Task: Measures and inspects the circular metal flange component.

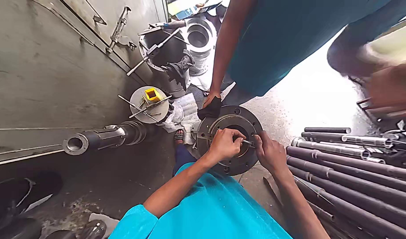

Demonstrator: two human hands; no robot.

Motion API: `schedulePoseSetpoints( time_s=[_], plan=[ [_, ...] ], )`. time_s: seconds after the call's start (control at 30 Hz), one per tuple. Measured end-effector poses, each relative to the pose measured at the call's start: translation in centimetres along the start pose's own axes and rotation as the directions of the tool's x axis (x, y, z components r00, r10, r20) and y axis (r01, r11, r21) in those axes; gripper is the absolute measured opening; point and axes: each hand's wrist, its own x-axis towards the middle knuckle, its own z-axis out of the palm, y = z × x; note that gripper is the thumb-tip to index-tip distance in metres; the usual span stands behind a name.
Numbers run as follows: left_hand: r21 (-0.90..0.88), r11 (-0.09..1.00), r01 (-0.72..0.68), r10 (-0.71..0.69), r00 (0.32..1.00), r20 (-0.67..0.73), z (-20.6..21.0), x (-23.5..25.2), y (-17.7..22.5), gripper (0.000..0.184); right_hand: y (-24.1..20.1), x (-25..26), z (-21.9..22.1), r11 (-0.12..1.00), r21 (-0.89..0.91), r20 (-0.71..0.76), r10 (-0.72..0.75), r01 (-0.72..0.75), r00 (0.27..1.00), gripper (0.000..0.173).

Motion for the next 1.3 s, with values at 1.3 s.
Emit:
schedulePoseSetpoints(
  time_s=[1.3],
  plan=[
    [-0.374, 0.911, 0.177, 0.024, 0.880, 0.475, 7.4, -2.6, -3.0, 0.036, -1.0, -1.4, 0.3, 0.629, 0.685, 0.148, 0.373, -0.367, 0.916, 0.043]
  ],
)
